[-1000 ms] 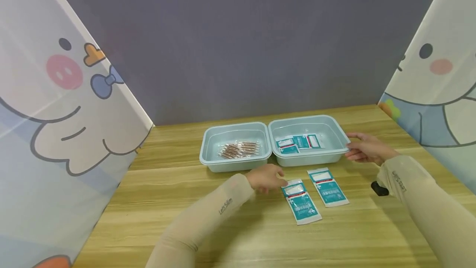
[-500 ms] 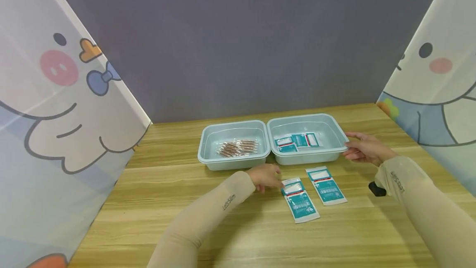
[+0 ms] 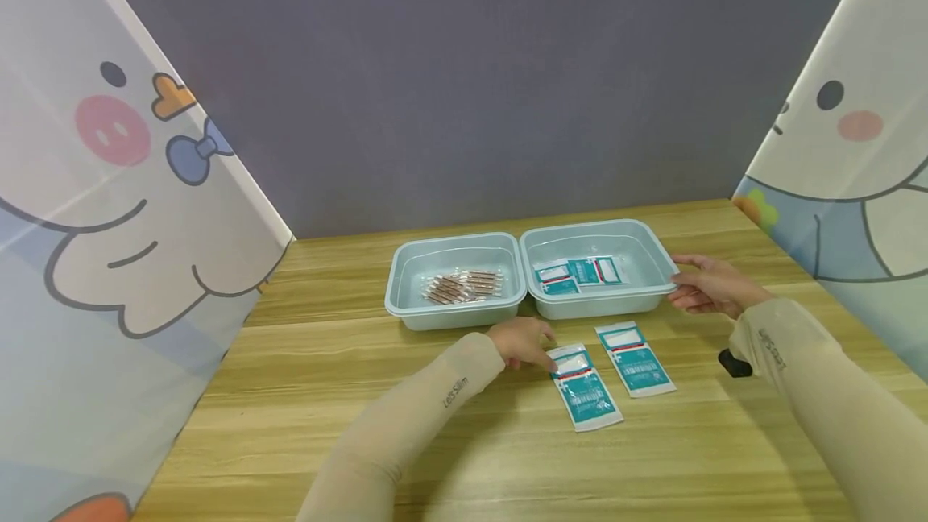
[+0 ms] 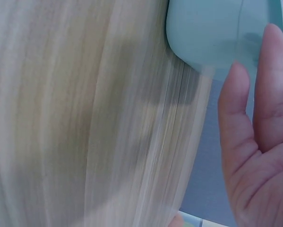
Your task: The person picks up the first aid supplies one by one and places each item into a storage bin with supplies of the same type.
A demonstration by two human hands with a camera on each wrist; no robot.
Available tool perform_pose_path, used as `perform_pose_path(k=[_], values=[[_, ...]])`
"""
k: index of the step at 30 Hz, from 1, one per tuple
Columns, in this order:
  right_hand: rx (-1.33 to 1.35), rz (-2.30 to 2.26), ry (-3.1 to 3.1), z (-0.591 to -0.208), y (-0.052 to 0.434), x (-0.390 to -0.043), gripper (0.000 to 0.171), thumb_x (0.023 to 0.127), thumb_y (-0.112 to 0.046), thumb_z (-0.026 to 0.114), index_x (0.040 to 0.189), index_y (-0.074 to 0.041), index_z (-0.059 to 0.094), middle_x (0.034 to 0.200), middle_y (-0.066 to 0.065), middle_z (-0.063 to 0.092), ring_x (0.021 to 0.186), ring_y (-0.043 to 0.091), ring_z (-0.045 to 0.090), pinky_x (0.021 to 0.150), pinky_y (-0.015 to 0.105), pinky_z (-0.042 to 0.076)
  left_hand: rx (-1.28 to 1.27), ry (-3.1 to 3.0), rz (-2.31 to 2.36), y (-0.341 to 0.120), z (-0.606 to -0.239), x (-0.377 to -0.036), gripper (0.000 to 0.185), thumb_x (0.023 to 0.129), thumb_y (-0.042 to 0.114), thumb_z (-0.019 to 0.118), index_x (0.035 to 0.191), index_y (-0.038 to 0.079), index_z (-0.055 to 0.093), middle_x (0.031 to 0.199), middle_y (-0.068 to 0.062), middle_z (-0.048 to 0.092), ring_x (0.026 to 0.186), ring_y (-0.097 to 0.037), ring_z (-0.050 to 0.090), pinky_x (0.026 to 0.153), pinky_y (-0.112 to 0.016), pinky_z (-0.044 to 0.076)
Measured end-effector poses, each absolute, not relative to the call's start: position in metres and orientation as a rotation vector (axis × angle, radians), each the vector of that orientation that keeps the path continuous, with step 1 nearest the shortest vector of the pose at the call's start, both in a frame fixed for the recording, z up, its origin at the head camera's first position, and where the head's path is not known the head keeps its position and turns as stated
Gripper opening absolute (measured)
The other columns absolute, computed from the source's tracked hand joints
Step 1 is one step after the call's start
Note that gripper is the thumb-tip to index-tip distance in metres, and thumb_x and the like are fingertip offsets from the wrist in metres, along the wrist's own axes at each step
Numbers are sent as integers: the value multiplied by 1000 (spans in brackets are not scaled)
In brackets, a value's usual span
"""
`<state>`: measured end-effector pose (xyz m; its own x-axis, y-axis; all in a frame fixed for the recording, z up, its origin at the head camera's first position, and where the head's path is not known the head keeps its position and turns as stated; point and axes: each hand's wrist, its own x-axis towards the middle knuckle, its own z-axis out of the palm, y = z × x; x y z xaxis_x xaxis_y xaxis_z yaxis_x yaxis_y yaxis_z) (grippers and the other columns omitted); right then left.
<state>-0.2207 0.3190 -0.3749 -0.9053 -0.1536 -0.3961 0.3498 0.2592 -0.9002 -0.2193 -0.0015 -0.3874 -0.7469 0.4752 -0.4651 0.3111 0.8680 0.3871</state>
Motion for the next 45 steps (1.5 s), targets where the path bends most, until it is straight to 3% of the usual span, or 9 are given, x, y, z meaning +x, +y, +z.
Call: perform_pose_path(k=[7,10,14,20,22,25,29,38,45], values=[[166,-1658,2148,-373,319,-222,70,100,-10,44,150,4,-4,76,0,70,65,9,67,63,27,55,649,2505,259,6,-392,-215,60,82,50,71,136,29,54,124,4,59,41,-11,46,41,-22,41],[161,-1651,2162,-372,321,-222,70,100,-10,44,149,5,-4,75,0,70,64,8,67,62,26,54,765,2537,167,10,-395,-212,64,81,55,69,137,29,53,130,8,57,71,-11,63,61,-25,50],[169,-1633,2171,-372,320,-222,69,101,-10,44,150,5,-2,76,0,70,63,8,67,62,27,54,847,2590,29,14,-402,-208,69,74,49,80,135,32,54,126,14,59,107,-12,57,80,-30,47],[167,-1637,2165,-376,318,-222,68,100,-10,45,149,6,0,76,1,70,63,9,67,64,29,55,846,2587,-92,14,-404,-208,70,80,26,78,139,45,46,133,15,54,103,-10,55,70,-30,46],[172,-1642,2161,-376,318,-222,68,100,-10,45,149,6,0,76,1,70,63,9,67,64,29,55,813,2603,-55,13,-403,-209,55,85,18,72,133,38,54,124,10,60,91,-11,56,62,-29,45],[180,-1642,2156,-376,319,-222,68,100,-9,44,150,5,0,76,2,70,63,9,67,64,29,55,720,2646,67,11,-401,-211,6,89,16,61,91,17,67,84,1,64,64,-13,51,49,-28,39],[176,-1643,2158,-376,320,-223,68,100,-9,45,150,5,0,77,2,70,64,9,67,64,29,55,618,2640,218,8,-402,-212,46,90,32,61,53,14,41,52,1,46,44,-13,42,41,-27,33],[179,-1652,2144,-376,318,-222,69,100,-8,46,150,3,1,77,2,70,63,9,67,63,28,55,660,2648,-102,2,-401,-204,55,72,68,69,62,17,51,67,5,53,60,-10,46,54,-29,43],[167,-1642,2159,-374,319,-223,69,100,-9,46,150,5,0,76,2,70,63,8,67,62,26,54,822,2489,-20,-3,-390,-216,32,74,35,83,94,19,63,89,8,60,77,-9,53,68,-26,46]])
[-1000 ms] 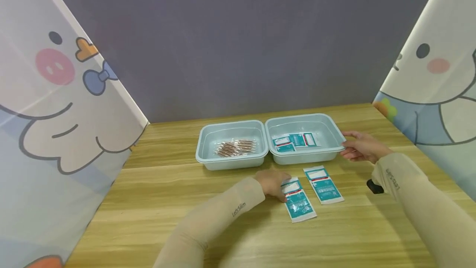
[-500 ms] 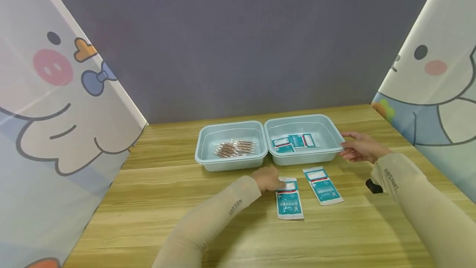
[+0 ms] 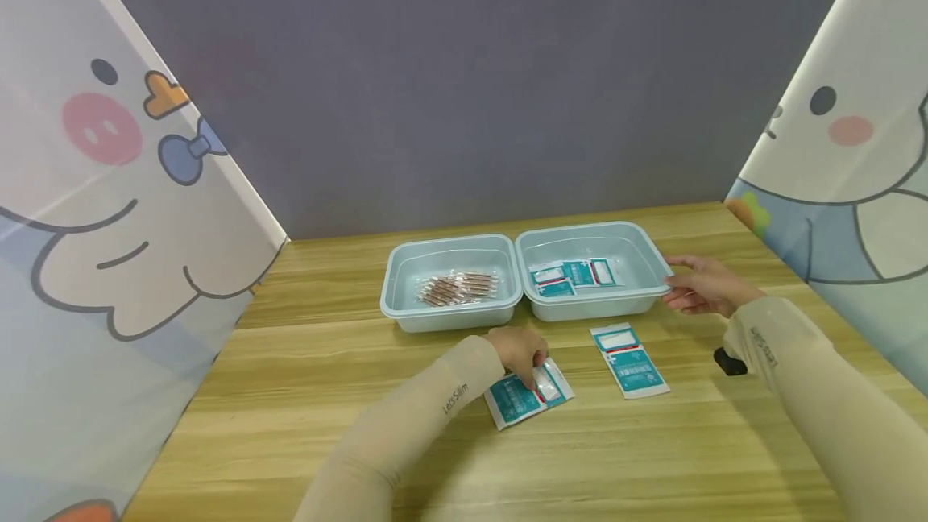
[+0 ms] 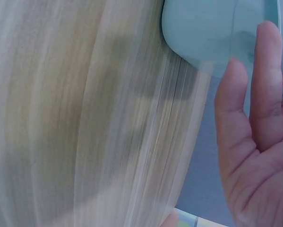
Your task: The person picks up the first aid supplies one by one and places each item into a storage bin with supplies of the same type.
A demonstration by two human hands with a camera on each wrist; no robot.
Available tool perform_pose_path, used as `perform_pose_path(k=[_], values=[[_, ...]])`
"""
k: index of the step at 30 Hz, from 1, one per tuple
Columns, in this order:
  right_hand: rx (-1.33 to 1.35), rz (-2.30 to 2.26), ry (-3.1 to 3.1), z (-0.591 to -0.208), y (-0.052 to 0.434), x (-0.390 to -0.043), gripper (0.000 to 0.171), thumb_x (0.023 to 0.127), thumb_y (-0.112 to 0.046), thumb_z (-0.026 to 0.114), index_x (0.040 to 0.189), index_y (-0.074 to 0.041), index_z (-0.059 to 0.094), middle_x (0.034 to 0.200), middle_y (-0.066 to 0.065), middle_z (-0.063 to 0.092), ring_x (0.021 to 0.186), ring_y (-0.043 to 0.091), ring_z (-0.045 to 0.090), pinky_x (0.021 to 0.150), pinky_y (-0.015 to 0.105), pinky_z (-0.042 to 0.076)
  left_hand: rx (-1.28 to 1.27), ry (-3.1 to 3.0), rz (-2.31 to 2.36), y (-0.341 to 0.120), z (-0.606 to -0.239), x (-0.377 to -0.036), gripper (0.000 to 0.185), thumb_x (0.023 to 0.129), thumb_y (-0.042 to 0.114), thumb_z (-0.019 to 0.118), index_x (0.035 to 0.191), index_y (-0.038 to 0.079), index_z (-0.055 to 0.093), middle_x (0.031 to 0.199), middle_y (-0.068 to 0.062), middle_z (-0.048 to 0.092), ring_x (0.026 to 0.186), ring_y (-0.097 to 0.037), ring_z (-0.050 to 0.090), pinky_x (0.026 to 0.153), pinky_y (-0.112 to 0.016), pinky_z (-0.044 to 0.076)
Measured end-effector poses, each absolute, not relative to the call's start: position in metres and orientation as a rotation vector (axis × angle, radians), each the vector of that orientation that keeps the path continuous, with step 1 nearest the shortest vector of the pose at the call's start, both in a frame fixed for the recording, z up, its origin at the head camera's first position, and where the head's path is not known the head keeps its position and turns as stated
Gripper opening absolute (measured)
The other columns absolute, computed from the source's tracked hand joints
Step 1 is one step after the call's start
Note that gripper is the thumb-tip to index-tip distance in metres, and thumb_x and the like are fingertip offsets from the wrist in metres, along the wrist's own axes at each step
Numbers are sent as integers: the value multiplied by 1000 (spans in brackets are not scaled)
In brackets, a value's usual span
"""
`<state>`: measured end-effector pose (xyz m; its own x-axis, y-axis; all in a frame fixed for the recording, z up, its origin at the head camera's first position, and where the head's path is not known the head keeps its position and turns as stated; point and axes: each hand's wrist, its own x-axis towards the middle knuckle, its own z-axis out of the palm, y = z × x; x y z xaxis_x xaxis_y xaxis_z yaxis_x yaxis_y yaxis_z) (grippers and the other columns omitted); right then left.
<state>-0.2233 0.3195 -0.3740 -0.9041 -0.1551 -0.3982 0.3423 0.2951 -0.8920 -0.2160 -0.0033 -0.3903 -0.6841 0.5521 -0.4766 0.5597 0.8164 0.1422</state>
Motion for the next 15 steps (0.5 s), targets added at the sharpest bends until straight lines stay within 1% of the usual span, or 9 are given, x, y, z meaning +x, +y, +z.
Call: perform_pose_path(k=[2,3,4,5,7,9,11,13,15], values=[[175,-1637,2159,-373,319,-223,69,100,-9,45,150,4,-1,76,2,70,63,8,67,62,26,54,837,2444,37,-6,-388,-218,39,75,32,83,107,20,64,103,7,62,89,-8,55,77,-25,46],[180,-1638,2156,-373,319,-222,69,100,-8,45,150,4,0,76,1,69,63,8,66,62,26,54,832,2440,55,-7,-387,-219,42,75,33,83,110,20,63,106,7,62,91,-8,55,79,-25,46],[181,-1638,2154,-373,319,-222,69,99,-8,45,150,3,-1,76,1,69,63,8,66,62,26,54,818,2440,64,-8,-386,-219,44,74,36,83,110,20,63,106,8,61,91,-7,54,78,-24,46],[181,-1642,2151,-373,319,-222,70,99,-8,45,150,3,-1,76,1,69,63,8,66,62,26,54,799,2443,73,-9,-386,-218,43,74,38,83,106,19,64,101,8,61,86,-6,54,75,-23,45],[175,-1649,2145,-373,319,-222,70,99,-8,45,150,4,-1,76,2,69,63,8,67,61,26,54,767,2447,68,-10,-386,-216,40,71,42,84,94,15,65,84,8,58,73,-6,50,63,-22,42],[177,-1657,2136,-372,319,-221,70,99,-8,45,150,4,-2,76,2,69,63,8,66,61,26,54,750,2462,30,-11,-387,-212,40,68,44,85,87,15,65,74,9,52,65,-7,45,56,-23,39],[183,-1660,2131,-372,319,-221,70,99,-7,45,150,4,-2,76,2,69,63,8,66,61,26,54,734,2473,-5,-11,-388,-208,40,67,42,87,88,14,68,74,8,54,66,-7,47,58,-24,41],[186,-1662,2127,-372,320,-222,70,99,-7,45,150,4,-2,76,2,69,63,8,67,60,26,54,716,2476,-18,-11,-389,-205,45,67,37,88,99,13,67,83,7,58,73,-8,51,66,-25,46],[183,-1662,2127,-372,320,-222,70,99,-7,45,150,3,-2,76,2,69,63,9,67,61,26,54,685,2454,69,-13,-391,-205,43,68,26,88,101,10,66,88,4,60,76,-9,54,70,-25,48]])
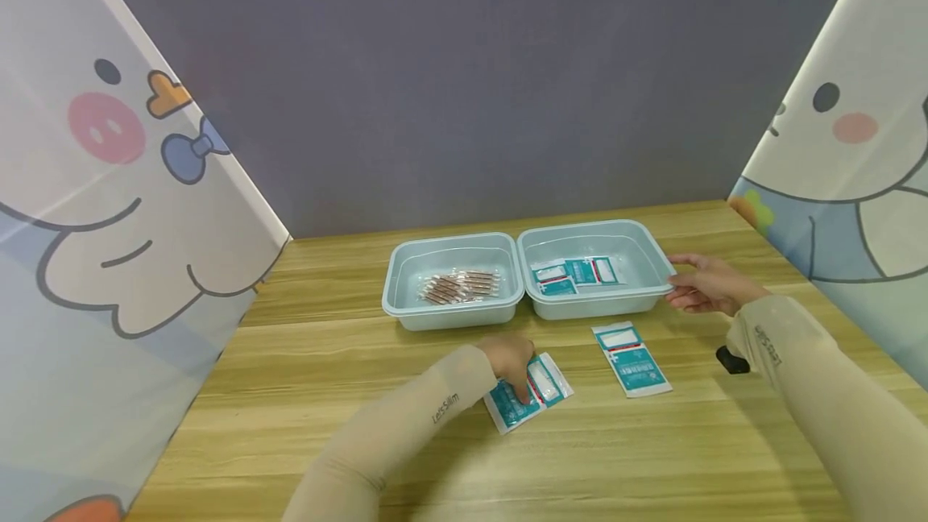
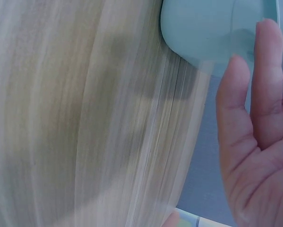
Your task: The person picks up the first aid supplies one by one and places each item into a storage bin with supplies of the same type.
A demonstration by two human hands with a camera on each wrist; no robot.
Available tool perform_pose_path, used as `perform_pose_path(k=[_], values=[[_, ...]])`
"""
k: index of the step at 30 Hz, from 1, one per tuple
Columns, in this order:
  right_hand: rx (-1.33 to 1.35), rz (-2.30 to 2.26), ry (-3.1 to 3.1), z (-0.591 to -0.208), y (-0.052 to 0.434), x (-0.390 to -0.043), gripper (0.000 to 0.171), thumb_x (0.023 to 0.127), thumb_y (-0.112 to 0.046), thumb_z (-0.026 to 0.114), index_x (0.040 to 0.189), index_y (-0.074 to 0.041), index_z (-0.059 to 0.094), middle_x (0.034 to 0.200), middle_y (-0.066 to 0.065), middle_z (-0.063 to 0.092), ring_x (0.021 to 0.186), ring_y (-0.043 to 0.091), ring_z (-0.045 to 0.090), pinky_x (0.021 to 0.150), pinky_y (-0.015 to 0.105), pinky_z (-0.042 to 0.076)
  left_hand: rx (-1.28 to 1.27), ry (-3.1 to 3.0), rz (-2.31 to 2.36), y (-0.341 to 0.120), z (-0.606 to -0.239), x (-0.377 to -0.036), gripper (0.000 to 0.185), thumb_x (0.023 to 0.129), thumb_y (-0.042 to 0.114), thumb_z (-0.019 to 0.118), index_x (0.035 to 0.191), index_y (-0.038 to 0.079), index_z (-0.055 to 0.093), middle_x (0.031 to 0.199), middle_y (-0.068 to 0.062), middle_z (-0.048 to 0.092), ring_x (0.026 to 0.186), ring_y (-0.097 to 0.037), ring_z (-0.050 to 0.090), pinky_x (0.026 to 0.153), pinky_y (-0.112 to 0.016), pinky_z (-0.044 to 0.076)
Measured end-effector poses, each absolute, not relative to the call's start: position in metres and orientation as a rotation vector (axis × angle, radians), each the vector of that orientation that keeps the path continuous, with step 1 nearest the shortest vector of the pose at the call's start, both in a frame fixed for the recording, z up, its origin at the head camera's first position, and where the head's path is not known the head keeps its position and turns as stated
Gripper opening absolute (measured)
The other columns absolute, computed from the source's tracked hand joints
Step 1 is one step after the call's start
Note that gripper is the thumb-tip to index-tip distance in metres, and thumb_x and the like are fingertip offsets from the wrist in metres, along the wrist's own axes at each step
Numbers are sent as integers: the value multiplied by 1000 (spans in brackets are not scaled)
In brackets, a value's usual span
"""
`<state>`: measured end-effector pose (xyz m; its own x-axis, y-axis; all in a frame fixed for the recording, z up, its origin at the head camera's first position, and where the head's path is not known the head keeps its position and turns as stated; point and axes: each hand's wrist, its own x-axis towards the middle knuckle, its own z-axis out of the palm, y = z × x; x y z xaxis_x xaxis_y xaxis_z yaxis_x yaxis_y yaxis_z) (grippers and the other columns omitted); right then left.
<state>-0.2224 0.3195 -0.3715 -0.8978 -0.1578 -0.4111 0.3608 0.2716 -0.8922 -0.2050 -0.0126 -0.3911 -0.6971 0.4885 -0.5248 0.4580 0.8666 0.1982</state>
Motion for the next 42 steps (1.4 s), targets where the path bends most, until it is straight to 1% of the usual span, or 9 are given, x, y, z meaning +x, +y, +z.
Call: perform_pose_path(k=[2,5,9,13,20,22,30,37,42], values=[[179,-1662,2130,-371,320,-223,70,99,-7,45,150,3,-2,76,2,69,63,9,67,61,26,54,623,2388,214,-15,-392,-207,31,73,15,85,93,8,62,85,1,59,71,-12,54,65,-26,49],[182,-1661,2129,-371,319,-223,71,99,-7,46,150,3,-1,75,1,69,63,9,67,61,26,54,517,2245,478,-21,-395,-213,18,79,1,76,81,8,59,73,-1,58,58,-12,53,50,-25,46],[178,-1661,2127,-370,320,-223,71,99,-7,46,150,4,-3,75,1,70,63,10,68,61,27,55,431,2145,688,-27,-396,-218,17,81,-6,70,84,8,62,68,-1,60,51,-12,53,42,-24,43],[173,-1669,2121,-370,320,-223,71,99,-7,46,150,4,-3,75,2,70,64,11,68,61,27,55,445,2158,759,-29,-393,-220,19,78,-7,71,91,6,66,74,1,60,56,-9,54,43,-22,41],[172,-1680,2109,-371,319,-223,72,99,-7,46,150,3,-4,75,1,70,64,10,68,62,26,55,394,2117,870,-32,-386,-224,26,78,-12,67,99,3,67,80,-11,67,54,-9,54,43,-21,40],[165,-1689,2102,-371,319,-223,73,99,-6,46,150,3,-4,75,2,70,64,10,68,63,27,55,396,2118,877,-33,-384,-225,27,78,-12,68,101,3,67,80,-11,67,55,-8,54,43,-21,40],[172,-1709,2078,-370,320,-224,71,99,-5,44,151,1,-5,75,4,69,66,11,68,66,29,56,475,2100,883,-36,-375,-227,23,82,-8,67,104,0,64,70,-1,58,54,-8,50,45,-21,39],[166,-1682,2097,-371,320,-223,72,100,-7,45,151,1,-5,76,4,69,65,10,68,65,29,56,486,2054,939,-40,-367,-225,19,85,-8,64,103,-2,62,72,0,58,53,-8,53,44,-19,40],[164,-1678,2108,-372,322,-222,70,100,-6,43,150,3,-5,75,4,69,64,9,68,65,29,56,497,2004,981,-44,-356,-223,18,86,-9,62,103,-3,60,75,-1,62,57,-9,59,49,-21,48]])
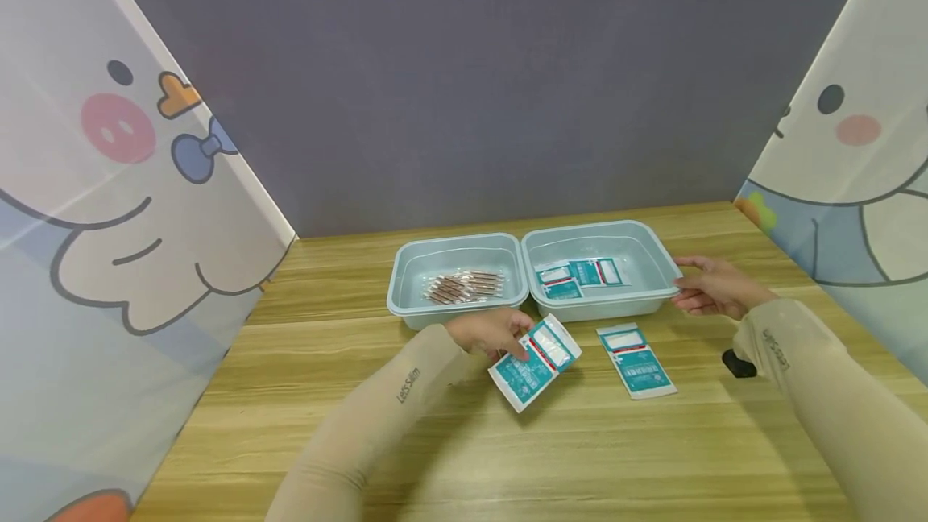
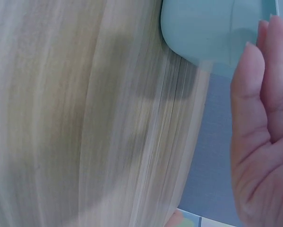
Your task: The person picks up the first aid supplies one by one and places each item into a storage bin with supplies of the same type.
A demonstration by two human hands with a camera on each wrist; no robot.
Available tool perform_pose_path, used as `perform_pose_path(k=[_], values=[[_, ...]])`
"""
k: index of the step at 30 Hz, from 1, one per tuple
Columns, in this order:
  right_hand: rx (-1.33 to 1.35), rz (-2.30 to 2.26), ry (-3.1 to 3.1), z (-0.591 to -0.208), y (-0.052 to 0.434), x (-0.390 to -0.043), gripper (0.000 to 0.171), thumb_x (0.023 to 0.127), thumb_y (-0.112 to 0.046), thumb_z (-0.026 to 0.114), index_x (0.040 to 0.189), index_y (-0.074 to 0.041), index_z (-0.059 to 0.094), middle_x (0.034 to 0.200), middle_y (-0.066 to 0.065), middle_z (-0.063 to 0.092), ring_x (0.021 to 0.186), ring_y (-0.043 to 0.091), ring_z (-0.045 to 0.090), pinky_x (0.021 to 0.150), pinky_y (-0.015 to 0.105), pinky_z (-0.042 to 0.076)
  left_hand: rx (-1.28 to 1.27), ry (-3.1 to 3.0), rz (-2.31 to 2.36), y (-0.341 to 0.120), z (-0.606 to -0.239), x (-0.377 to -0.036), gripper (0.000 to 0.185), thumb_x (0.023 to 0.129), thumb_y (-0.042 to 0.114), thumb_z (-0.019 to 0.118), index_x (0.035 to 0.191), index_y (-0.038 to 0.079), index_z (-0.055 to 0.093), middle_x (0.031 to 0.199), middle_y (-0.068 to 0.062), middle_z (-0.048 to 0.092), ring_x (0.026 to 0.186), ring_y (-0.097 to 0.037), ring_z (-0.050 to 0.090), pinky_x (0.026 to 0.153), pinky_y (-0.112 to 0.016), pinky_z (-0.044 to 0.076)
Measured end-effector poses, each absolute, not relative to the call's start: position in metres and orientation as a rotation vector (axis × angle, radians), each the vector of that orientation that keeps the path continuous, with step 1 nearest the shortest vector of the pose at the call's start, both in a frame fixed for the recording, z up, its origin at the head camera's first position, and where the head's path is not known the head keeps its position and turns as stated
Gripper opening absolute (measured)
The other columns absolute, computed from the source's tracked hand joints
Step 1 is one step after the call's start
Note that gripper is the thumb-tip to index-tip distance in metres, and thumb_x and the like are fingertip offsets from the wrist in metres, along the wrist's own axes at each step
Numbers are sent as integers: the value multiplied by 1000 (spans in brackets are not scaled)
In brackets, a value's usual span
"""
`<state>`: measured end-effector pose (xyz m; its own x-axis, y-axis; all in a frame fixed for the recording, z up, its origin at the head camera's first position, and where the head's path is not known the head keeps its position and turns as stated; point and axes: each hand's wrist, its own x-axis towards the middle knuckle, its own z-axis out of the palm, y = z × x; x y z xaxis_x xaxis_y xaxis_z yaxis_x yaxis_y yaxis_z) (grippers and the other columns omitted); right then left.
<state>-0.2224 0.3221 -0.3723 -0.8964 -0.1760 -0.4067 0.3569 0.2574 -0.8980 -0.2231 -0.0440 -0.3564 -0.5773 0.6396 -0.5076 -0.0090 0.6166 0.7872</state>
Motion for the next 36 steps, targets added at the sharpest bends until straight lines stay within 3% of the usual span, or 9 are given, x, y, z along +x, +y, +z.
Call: perform_pose_path(k=[13,29,36], values=[[145,-1736,2064,-376,322,-223,70,100,-3,42,149,5,-8,72,4,69,65,10,68,68,29,56,488,1984,1038,-46,-338,-230,18,88,-10,60,104,-3,59,81,-5,64,63,-14,63,57,-29,54],[133,-1733,2053,-374,329,-223,70,101,-5,42,149,4,-8,76,5,70,68,11,69,69,31,56,510,1965,1183,-46,-310,-235,26,89,-12,57,114,-4,55,81,-7,64,63,-16,63,52,-26,51],[140,-1742,2046,-373,326,-224,69,100,-4,41,149,5,-6,75,6,70,68,12,69,69,31,56,502,1930,1222,-45,-307,-239,23,90,-12,56,111,-4,55,84,-7,64,66,-17,64,58,-31,55]])
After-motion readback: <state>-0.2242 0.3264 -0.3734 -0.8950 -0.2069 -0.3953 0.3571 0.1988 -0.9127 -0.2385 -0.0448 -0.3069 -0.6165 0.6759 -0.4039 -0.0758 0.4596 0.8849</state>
